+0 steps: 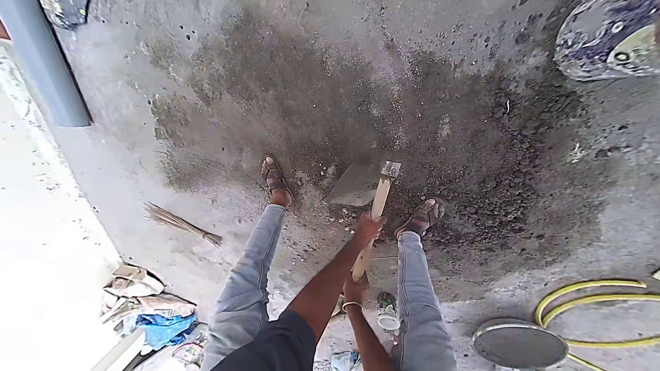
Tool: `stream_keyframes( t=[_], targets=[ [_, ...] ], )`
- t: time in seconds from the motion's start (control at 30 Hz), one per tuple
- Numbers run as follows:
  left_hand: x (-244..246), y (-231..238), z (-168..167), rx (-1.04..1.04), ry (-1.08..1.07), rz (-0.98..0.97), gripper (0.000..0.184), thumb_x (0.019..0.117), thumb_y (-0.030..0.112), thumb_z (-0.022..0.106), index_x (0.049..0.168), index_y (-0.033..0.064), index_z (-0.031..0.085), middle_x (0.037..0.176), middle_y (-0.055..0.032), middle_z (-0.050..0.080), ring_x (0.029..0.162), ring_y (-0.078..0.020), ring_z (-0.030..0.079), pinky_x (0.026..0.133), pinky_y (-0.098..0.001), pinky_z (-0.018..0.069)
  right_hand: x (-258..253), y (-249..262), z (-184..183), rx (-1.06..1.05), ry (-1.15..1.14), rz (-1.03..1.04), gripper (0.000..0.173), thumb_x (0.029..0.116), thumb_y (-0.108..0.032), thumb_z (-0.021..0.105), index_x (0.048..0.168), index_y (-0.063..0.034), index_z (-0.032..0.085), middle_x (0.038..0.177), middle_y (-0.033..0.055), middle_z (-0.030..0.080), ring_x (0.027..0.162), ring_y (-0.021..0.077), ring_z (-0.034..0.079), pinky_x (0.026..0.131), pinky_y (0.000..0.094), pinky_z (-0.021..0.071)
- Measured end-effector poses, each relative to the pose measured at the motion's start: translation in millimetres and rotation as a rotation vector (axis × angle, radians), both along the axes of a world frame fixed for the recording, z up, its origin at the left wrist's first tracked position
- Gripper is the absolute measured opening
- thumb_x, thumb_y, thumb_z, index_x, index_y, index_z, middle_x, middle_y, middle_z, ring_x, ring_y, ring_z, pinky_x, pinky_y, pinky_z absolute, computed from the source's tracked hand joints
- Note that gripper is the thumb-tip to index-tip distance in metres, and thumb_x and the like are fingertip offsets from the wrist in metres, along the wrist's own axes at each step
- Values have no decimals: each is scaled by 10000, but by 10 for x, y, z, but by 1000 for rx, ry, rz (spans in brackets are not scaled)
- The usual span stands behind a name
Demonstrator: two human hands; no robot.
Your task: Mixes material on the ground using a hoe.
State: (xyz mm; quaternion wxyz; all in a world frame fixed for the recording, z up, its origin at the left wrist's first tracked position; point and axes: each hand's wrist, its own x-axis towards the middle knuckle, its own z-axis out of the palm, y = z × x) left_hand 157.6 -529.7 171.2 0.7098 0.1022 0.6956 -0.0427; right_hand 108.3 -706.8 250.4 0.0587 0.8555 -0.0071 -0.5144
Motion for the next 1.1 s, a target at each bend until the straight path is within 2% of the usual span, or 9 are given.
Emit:
stream_keyframes(
  t=[0.2, 0.3, 0.43, 0.5, 0.57, 0.7, 0.8, 0.9, 1.1],
  targets=[
    [-1397, 1814, 750, 405, 51, 393, 111, 1006, 159, 589, 922, 133, 520, 560, 52, 400, 410, -58, 385, 398, -211, 394, -286, 1751, 274, 410, 513, 273, 487, 982, -335, 700, 1320, 7, 622, 976, 206, 728, 896, 335, 714, 847, 538, 560],
    [-2134, 2534, 922, 481, 78, 451, 159, 1038, 164, 513, 881, 167, 484, 560, 71, 393, 421, -49, 401, 425, -205, 432, -771, 2427, 445, 568, 718, -8, 369, 977, -202, 732, 1221, 34, 587, 783, 131, 625, 585, 175, 608, 572, 344, 561],
    [-2917, 3171, 571, 555, 235, 427, 205, 1032, 189, 508, 834, 202, 457, 558, 83, 401, 422, -38, 401, 436, -192, 420, -1241, 3224, 371, 574, 670, 249, 409, 975, -240, 702, 1291, 2, 605, 1060, 275, 684, 957, 440, 677, 766, 633, 540],
    [-3196, 3419, 114, 576, 292, 405, 199, 1019, 181, 510, 835, 210, 440, 565, 89, 399, 431, -34, 398, 447, -193, 412, -1480, 3531, -175, 555, 685, 363, 413, 969, -214, 696, 1319, -16, 603, 1160, 260, 688, 1080, 428, 682, 861, 630, 552],
    [-3480, 3359, -308, 567, 398, 354, 183, 1020, 175, 518, 857, 197, 437, 578, 79, 409, 436, -48, 414, 455, -213, 440, -1824, 3486, -739, 566, 737, 347, 408, 942, -158, 721, 1305, 0, 621, 1166, 254, 691, 1090, 406, 682, 903, 607, 547],
    [-3706, 3150, -1002, 549, 502, 221, 145, 1022, 187, 541, 916, 173, 443, 577, 66, 409, 418, -61, 420, 420, -234, 451, -2328, 3165, -1434, 564, 761, 164, 330, 940, -151, 732, 1215, 9, 646, 1015, 217, 689, 874, 332, 678, 775, 533, 553],
    [-3525, 2884, -1095, 520, 441, 140, 120, 1016, 161, 544, 945, 168, 447, 582, 68, 405, 413, -61, 421, 406, -240, 458, -2355, 2844, -1420, 528, 691, 21, 317, 941, -158, 746, 1195, 7, 652, 964, 192, 686, 837, 296, 664, 762, 508, 544],
    [-3133, 2701, -1179, 467, 407, 113, 124, 990, 141, 593, 1005, 134, 471, 585, 41, 413, 402, -78, 424, 383, -238, 438, -2197, 2596, -1365, 463, 603, -94, 295, 936, -156, 721, 1182, -15, 640, 836, 136, 634, 635, 219, 596, 591, 424, 523],
    [-2516, 1980, -1077, 363, 330, 173, 174, 1010, 171, 602, 1092, 104, 464, 620, 21, 419, 415, -89, 428, 387, -250, 444, -1601, 1957, -1131, 395, 482, -15, 376, 936, -147, 749, 1261, 9, 642, 976, 215, 693, 858, 324, 670, 789, 532, 549]
  ],
)
